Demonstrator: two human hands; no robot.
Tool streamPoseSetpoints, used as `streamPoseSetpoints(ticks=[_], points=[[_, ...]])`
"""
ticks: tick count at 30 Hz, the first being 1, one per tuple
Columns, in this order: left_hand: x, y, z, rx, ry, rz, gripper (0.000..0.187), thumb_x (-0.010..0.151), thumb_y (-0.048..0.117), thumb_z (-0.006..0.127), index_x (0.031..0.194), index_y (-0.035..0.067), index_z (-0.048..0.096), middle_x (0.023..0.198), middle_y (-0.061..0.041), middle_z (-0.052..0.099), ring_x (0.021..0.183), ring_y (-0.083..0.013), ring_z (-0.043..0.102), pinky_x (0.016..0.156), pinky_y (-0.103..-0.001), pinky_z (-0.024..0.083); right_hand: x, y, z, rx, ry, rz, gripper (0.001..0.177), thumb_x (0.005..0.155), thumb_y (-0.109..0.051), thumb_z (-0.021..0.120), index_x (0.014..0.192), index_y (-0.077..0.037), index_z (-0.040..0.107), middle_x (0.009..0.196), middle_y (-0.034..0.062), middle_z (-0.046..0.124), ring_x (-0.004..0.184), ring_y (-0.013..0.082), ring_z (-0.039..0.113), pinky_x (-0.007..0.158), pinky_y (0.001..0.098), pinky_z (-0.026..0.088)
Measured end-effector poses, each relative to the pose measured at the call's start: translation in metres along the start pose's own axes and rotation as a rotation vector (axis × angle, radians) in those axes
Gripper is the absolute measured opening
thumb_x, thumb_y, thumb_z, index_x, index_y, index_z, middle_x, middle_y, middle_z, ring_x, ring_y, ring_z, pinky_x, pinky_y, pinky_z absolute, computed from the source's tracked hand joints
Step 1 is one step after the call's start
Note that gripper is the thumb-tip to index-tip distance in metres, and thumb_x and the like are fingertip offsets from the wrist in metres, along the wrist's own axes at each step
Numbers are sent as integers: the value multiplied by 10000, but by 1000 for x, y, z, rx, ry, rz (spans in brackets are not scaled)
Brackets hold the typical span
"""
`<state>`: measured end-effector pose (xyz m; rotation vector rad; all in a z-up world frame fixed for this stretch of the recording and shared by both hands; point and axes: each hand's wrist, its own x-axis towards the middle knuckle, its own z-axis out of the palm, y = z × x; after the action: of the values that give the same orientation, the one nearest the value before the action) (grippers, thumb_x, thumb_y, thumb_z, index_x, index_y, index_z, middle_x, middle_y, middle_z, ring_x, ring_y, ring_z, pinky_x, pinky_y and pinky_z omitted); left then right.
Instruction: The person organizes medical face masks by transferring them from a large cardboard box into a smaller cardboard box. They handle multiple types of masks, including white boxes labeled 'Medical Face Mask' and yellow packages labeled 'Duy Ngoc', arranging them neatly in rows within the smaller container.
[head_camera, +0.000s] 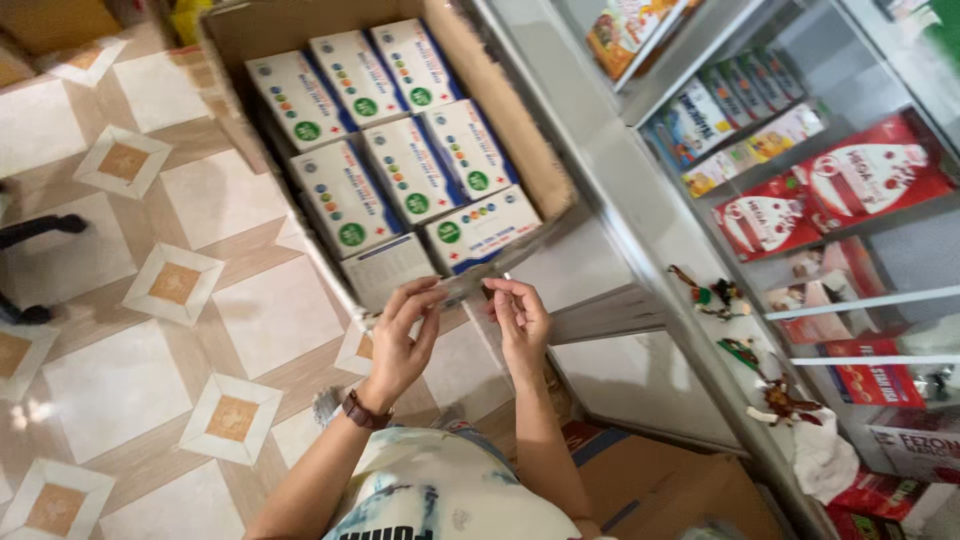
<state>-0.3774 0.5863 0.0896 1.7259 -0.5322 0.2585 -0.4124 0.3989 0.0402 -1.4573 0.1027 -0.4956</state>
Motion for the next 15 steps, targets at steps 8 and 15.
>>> streamPoseSetpoints(ticks=[8,15], points=[[4,-73,-148,61,134,-170,213,967,-26,631,1148,51,715,1289,-131,667,899,-180,695,709,-281,566,23,22,116,29,38,34,173,1054,-102,637,1193,0,651,1148,83,710,830,94,637,735,246,523],[7,-147,-286,106,224,-223,214,1003,-6,605,1177,53,713,1290,-131,670,975,-190,700,741,-280,570,39,31,214,-72,-23,-90,172,1106,-86,627,1234,19,673,1032,58,685,858,109,643,760,258,520]])
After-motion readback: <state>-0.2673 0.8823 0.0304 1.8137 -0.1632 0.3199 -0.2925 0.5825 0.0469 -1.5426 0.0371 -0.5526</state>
